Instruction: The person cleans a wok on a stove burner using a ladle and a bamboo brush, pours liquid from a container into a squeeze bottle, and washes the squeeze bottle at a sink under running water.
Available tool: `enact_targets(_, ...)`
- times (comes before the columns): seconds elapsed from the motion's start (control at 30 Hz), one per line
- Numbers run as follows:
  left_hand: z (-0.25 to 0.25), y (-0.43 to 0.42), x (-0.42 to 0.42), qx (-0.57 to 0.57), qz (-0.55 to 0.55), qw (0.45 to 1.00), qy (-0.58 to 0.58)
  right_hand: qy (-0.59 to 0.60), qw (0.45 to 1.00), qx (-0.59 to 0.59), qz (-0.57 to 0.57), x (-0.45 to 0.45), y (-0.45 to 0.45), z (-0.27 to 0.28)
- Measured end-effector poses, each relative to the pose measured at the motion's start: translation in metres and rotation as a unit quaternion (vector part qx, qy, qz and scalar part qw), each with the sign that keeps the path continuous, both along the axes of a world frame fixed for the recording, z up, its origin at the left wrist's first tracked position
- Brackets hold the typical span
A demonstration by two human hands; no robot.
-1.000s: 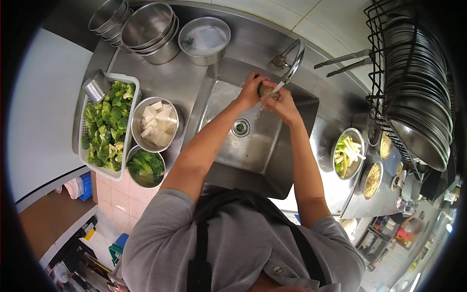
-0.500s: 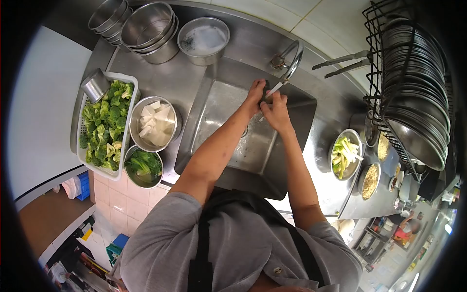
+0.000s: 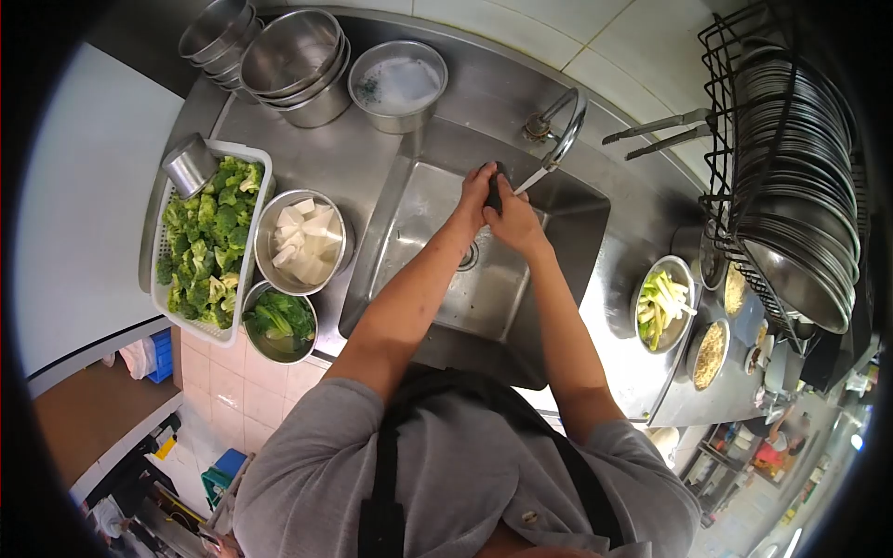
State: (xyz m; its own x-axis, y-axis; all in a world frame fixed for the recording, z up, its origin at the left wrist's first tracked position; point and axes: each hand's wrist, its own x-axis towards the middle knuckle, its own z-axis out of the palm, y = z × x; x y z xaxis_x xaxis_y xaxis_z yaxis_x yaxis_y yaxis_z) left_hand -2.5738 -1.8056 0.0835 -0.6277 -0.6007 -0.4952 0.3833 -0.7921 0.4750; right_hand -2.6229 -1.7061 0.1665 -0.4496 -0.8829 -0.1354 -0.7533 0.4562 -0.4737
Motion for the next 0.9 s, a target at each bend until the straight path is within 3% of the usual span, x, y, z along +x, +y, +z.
enact_targets(0.1,-0.012,-0.008,-0.021,-0.019,-0.025,0.997,-0.077,-0.122,0.991,-0.034,-0.030,-0.004,0.026,0.037)
enact_targets(0.2,0.008,-0.006,-0.043,0.054,-0.021,0.997,-0.052,-0.084,0.984,-0.159,-0.008,-0.023,0.052,0.017)
enact_targets(0.23,-0.002,-0.008,-0.051,0.100,-0.016,0.995,-0.026,-0.214,0.959,-0.170,-0.071,-0.024,0.052,0.025)
enact_targets(0.27,-0.013,-0.008,-0.057,0.145,-0.011,0.989,0.000,-0.339,0.914,-0.177,-0.134,-0.026,0.052,0.033)
enact_targets(0.3,-0.003,-0.002,-0.054,0.107,-0.020,0.993,0.038,-0.457,0.849,-0.182,-0.194,-0.027,0.052,0.042)
enact_targets(0.37,0.036,0.015,-0.040,0.027,-0.037,0.992,0.117,-0.569,0.760,-0.192,-0.249,-0.034,0.045,0.053)
enact_targets(0.4,0.039,0.021,-0.037,0.014,-0.019,0.996,0.088,-0.622,0.707,-0.194,-0.275,-0.037,0.042,0.055)
enact_targets(0.5,0.038,0.021,-0.024,-0.006,0.016,1.000,0.003,-0.487,0.845,-0.056,-0.214,-0.045,0.030,0.041)
enact_targets(0.57,0.015,0.015,-0.017,0.008,0.014,0.999,-0.041,-0.209,0.975,-0.068,-0.016,-0.035,0.023,0.015)
enact_targets(0.6,-0.009,0.011,-0.014,0.026,0.031,0.999,-0.011,-0.055,0.992,-0.071,0.083,-0.030,0.018,0.007)
enact_targets(0.67,-0.052,0.003,-0.011,0.061,0.066,0.995,0.053,-0.124,0.990,0.003,0.061,-0.034,0.001,0.009)
enact_targets(0.7,-0.027,0.008,-0.004,0.012,0.095,0.995,0.023,-0.164,0.985,0.038,0.048,-0.039,-0.009,0.007)
enact_targets(0.83,-0.006,0.000,0.008,0.004,0.027,0.999,-0.016,-0.334,0.931,0.129,-0.071,-0.068,-0.036,-0.010)
enact_targets(0.9,0.002,0.002,0.007,0.021,0.011,1.000,-0.010,-0.133,0.990,0.019,-0.051,-0.061,-0.032,-0.029)
